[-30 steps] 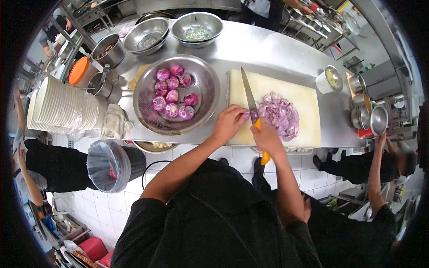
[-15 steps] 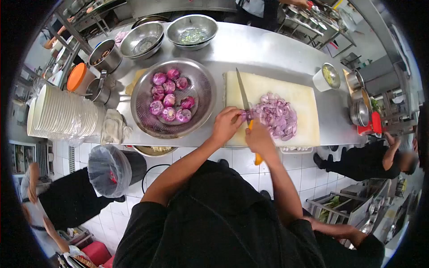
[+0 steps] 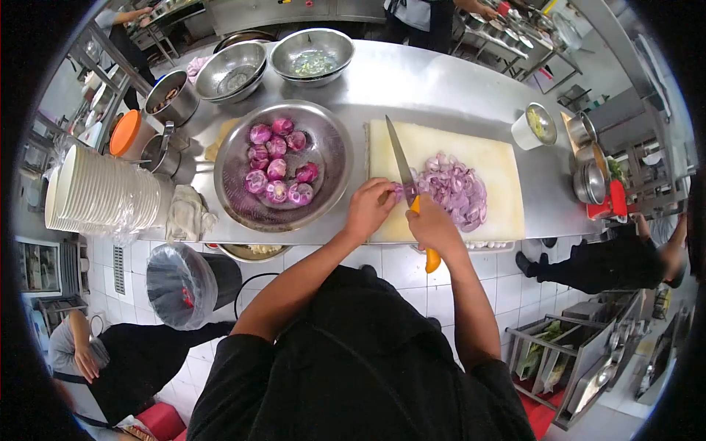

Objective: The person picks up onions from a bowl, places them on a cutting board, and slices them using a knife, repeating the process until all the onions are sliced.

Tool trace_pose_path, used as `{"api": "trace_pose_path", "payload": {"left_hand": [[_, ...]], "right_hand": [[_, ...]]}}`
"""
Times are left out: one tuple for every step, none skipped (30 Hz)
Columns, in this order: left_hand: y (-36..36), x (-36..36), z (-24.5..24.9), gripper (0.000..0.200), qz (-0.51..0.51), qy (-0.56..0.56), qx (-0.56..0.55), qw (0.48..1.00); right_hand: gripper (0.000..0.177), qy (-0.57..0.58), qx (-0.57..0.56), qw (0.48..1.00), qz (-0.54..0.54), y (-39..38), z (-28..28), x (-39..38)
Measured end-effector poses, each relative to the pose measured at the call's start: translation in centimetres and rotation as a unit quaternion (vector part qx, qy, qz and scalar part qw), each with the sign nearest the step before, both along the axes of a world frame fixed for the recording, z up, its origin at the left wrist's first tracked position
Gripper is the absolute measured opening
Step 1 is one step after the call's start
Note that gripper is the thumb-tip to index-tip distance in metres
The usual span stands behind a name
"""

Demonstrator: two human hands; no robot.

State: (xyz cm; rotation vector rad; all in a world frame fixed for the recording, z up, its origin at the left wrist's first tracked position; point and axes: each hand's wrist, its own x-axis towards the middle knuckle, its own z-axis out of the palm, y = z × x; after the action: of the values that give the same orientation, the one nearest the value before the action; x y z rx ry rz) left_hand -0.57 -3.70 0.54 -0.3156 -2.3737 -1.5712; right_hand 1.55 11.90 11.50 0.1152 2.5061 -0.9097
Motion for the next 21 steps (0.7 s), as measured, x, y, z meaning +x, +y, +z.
{"api": "trace_pose_path", "payload": {"left_hand": [[0.1, -0.1, -0.1, 0.021, 0.002, -0.001, -0.005, 1.0], [0.2, 0.0, -0.3, 0.021, -0.001, -0.003, -0.001, 1.0], [0.1, -0.1, -0.3, 0.02, -0.003, -0.002, 0.003, 1.0], [0.1, -0.2, -0.4, 0.02, -0.005, 0.0, 0.007, 1.0], [0.2, -0.3, -0.4, 0.02, -0.005, 0.008, 0.006, 1.0], [0.2, -0.2, -0.7, 0.02, -0.003, 0.017, 0.004, 1.0], [0.1, -0.4, -0.5, 0.019, 0.003, 0.027, 0.004, 1.0], [0.0, -0.2, -0.4, 0.02, -0.001, 0.015, 0.006, 1.0], [-0.2, 0.2, 0.1, 0.02, -0.01, 0.001, 0.007, 1.0], [-0.1, -0.2, 0.5, 0.02, -0.017, -0.006, 0.01, 1.0], [0.0, -0.3, 0.5, 0.02, -0.018, 0.0, 0.014, 1.0], [0.0, -0.2, 0.3, 0.02, -0.019, 0.003, 0.017, 1.0], [-0.1, -0.3, 0.2, 0.02, -0.02, 0.009, 0.02, 1.0], [0.0, -0.4, 0.1, 0.02, -0.017, 0.008, 0.016, 1.0], [0.1, -0.4, 0.1, 0.02, -0.014, 0.008, 0.011, 1.0], [0.1, -0.4, 0.1, 0.02, -0.009, 0.008, 0.007, 1.0], [0.1, -0.6, 0.1, 0.019, -0.007, 0.007, 0.013, 1.0], [0.0, -0.1, 0.2, 0.019, -0.009, 0.0, 0.018, 1.0], [0.1, -0.1, 0.3, 0.019, -0.011, -0.003, 0.024, 1.0], [0.2, -0.6, 0.2, 0.019, -0.011, 0.003, 0.02, 1.0], [0.1, -0.4, 0.0, 0.019, -0.015, 0.001, 0.015, 1.0]], "right_hand": [[0.039, -0.039, -0.007, 0.999, -0.012, -0.4, 2.0, 0.0], [0.038, -0.024, -0.009, 1.0, -0.013, -0.8, 1.4, 0.3], [0.037, -0.007, -0.011, 1.0, -0.014, -1.2, 0.3, 0.6], [0.036, 0.012, -0.013, 1.0, -0.015, -1.2, -1.0, 0.8], [0.036, 0.064, 0.006, 0.998, -0.003, -0.7, -3.4, 0.8], [0.037, 0.116, 0.025, 0.993, 0.011, 0.1, -6.4, 0.7], [0.037, 0.169, 0.044, 0.984, 0.028, -0.2, -6.4, 0.3], [0.036, 0.111, 0.028, 0.993, 0.016, 0.2, -6.1, 0.2], [0.034, 0.052, 0.012, 0.999, -0.001, -0.3, -2.2, 0.4], [0.033, -0.002, -0.003, 1.0, -0.016, -0.6, 1.0, 0.0], [0.032, -0.028, -0.001, 0.999, -0.017, -0.9, 2.5, 0.0], [0.032, 0.02, 0.017, 1.0, -0.005, -0.7, 0.0, 0.2], [0.032, 0.071, 0.035, 0.997, 0.007, -0.4, -4.4, 0.2], [0.032, 0.093, 0.043, 0.995, 0.008, -0.2, -5.6, 0.2], [0.032, 0.114, 0.051, 0.992, 0.009, -0.5, -6.0, 0.2], [0.032, 0.107, 0.046, 0.993, 0.001, -0.4, -6.2, 0.1], [0.032, 0.1, 0.042, 0.994, -0.004, -0.3, -6.5, -0.1], [0.032, 0.067, 0.028, 0.997, -0.005, -0.4, -4.9, 0.3], [0.032, 0.038, 0.015, 0.999, -0.005, -0.3, -1.7, 0.2], [0.032, 0.011, 0.003, 1.0, -0.003, -0.4, 1.1, -0.3], [0.032, 0.004, -0.008, 1.0, -0.007, -0.5, 2.3, -0.1]]}}
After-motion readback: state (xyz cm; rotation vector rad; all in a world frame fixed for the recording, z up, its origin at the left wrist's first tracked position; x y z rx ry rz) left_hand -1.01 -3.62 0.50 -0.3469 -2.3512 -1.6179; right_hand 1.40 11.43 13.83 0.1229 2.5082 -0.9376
